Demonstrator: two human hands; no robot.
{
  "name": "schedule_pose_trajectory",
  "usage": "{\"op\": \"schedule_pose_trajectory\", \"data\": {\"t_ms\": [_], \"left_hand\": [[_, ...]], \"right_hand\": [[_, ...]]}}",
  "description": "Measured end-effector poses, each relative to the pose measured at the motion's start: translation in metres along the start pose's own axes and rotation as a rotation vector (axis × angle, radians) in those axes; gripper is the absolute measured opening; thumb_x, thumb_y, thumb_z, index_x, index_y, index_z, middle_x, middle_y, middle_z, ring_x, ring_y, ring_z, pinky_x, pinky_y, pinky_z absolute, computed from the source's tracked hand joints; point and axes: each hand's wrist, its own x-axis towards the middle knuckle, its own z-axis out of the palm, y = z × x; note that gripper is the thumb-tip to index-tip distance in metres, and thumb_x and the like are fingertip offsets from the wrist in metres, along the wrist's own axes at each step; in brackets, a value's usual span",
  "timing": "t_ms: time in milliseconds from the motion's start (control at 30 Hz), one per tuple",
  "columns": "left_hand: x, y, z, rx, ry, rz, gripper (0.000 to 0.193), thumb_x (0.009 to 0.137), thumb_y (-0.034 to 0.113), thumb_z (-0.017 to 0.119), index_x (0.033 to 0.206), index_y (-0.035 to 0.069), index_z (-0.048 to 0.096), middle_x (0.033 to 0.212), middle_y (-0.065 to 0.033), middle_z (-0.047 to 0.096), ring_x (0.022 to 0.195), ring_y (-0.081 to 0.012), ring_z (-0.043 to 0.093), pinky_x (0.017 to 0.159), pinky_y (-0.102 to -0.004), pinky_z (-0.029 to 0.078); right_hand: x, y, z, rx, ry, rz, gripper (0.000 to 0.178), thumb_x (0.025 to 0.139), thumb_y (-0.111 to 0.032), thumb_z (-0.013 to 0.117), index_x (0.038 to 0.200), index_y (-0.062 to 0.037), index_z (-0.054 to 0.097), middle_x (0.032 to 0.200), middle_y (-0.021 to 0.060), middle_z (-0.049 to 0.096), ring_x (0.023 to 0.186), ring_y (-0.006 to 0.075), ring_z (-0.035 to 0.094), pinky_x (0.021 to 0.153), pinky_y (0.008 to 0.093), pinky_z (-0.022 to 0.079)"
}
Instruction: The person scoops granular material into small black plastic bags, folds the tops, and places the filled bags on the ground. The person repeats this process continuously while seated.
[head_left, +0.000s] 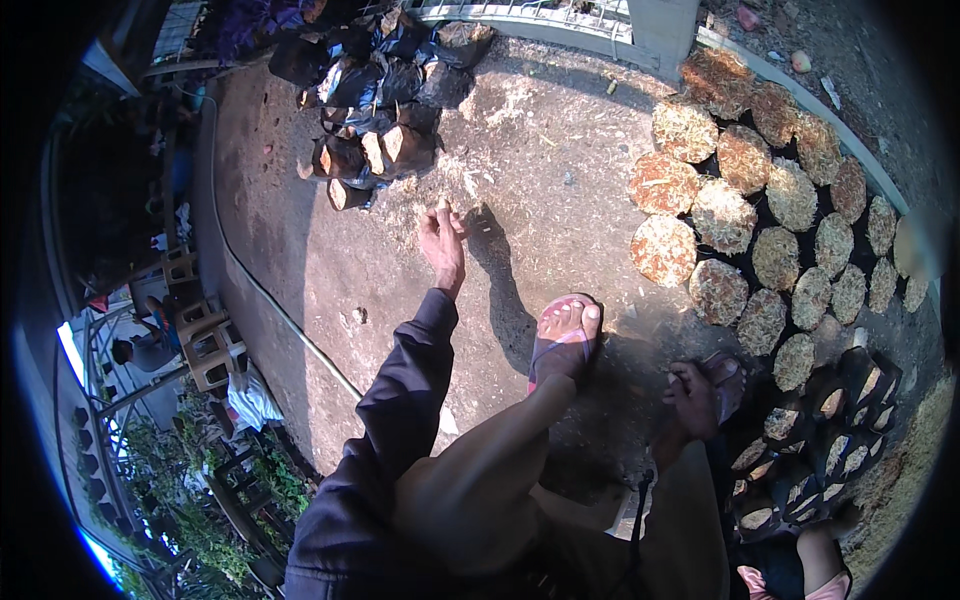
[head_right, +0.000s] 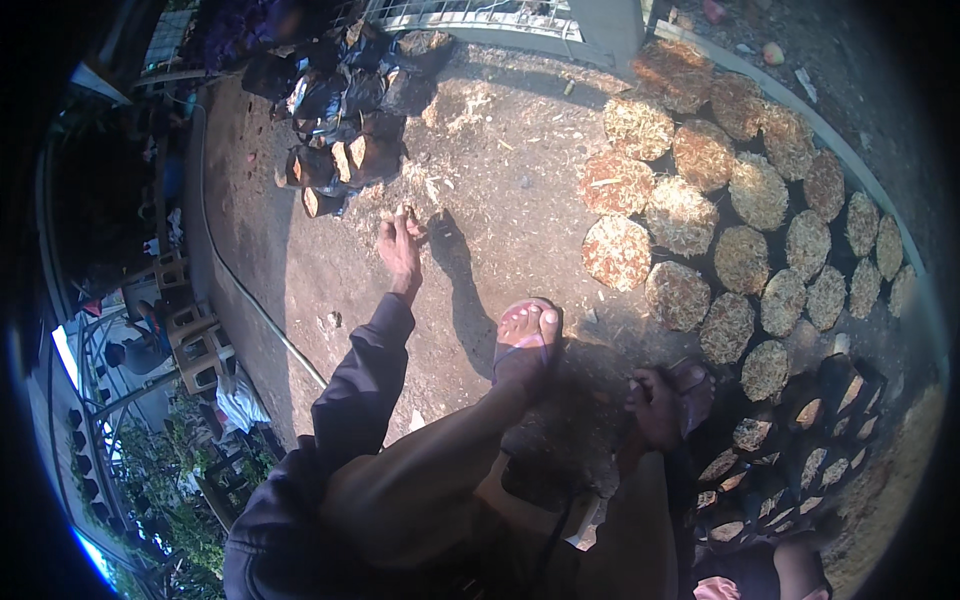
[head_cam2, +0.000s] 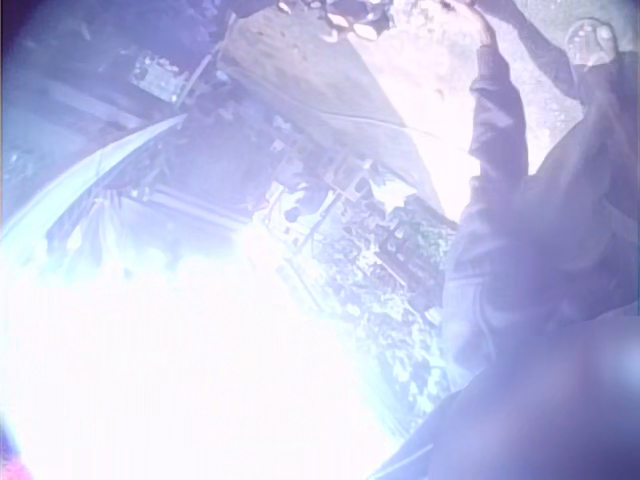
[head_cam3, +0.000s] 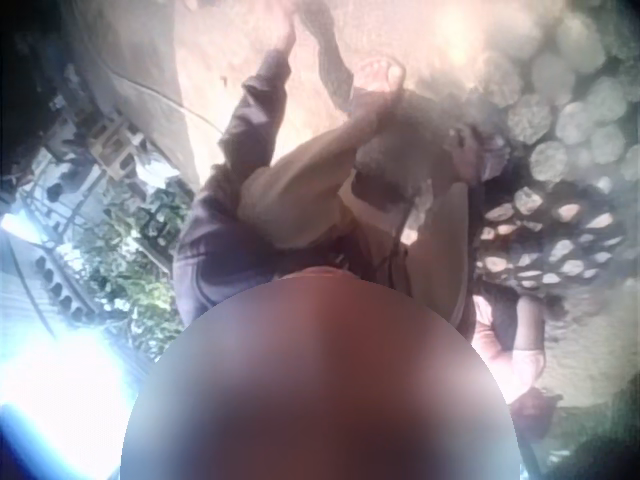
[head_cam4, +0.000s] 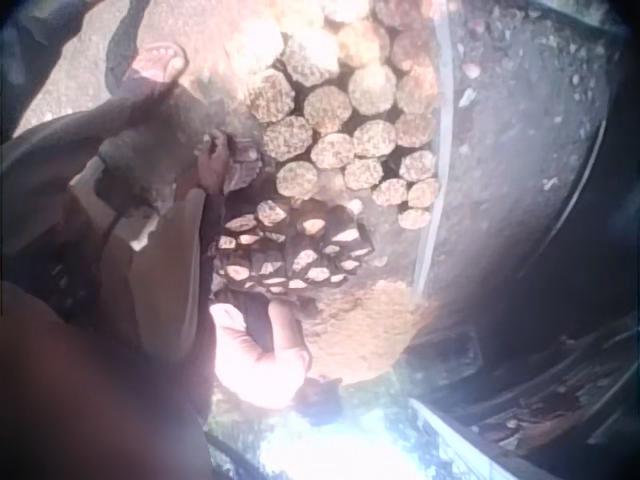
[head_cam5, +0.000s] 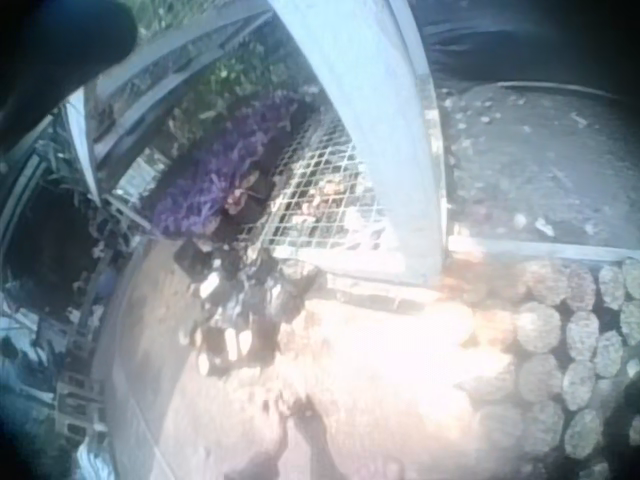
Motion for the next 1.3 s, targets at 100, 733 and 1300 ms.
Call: {"op": "schedule_pose_trajectory", "data": {"t_ms": [100,733,1300], "left_hand": [[0.096,0.026,-0.021,-0.157,0.084,-0.226,0.051,0.102,0.051,0.059,0.124,0.006,0.051,0.090,-0.0069,0.059,0.080,-0.0234,0.065,0.083,-0.0439,0.060],[0.152,0.008,-0.054,-0.237,-0.133,0.015,0.017,0.100,0.015,0.063,0.110,0.002,0.059,0.106,-0.0094,0.067,0.097,-0.0222,0.068,0.090,-0.0402,0.061],[-0.155,0.037,-0.006,0.379,-0.915,0.022,0.009,0.096,0.003,0.061,0.087,0.003,0.058,0.118,-0.0130,0.069,0.103,-0.0184,0.068,0.088,-0.0338,0.057]], "right_hand": [[0.000,0.001,0.001,-0.004,-0.014,0.002,0.027,0.106,-0.012,0.057,0.129,0.0011,0.058,0.104,0.0125,0.068,0.084,0.0149,0.069,0.074,0.0300,0.061],[-0.001,-0.002,0.000,-0.040,0.019,-0.004,0.024,0.106,-0.012,0.055,0.126,0.0001,0.060,0.104,0.0115,0.068,0.082,0.0156,0.071,0.073,0.0292,0.061],[-0.020,-0.030,-0.012,-0.126,-0.028,-0.196,0.040,0.098,-0.019,0.069,0.135,-0.0051,0.058,0.115,0.0103,0.067,0.111,0.0199,0.064,0.094,0.0358,0.051]]}}
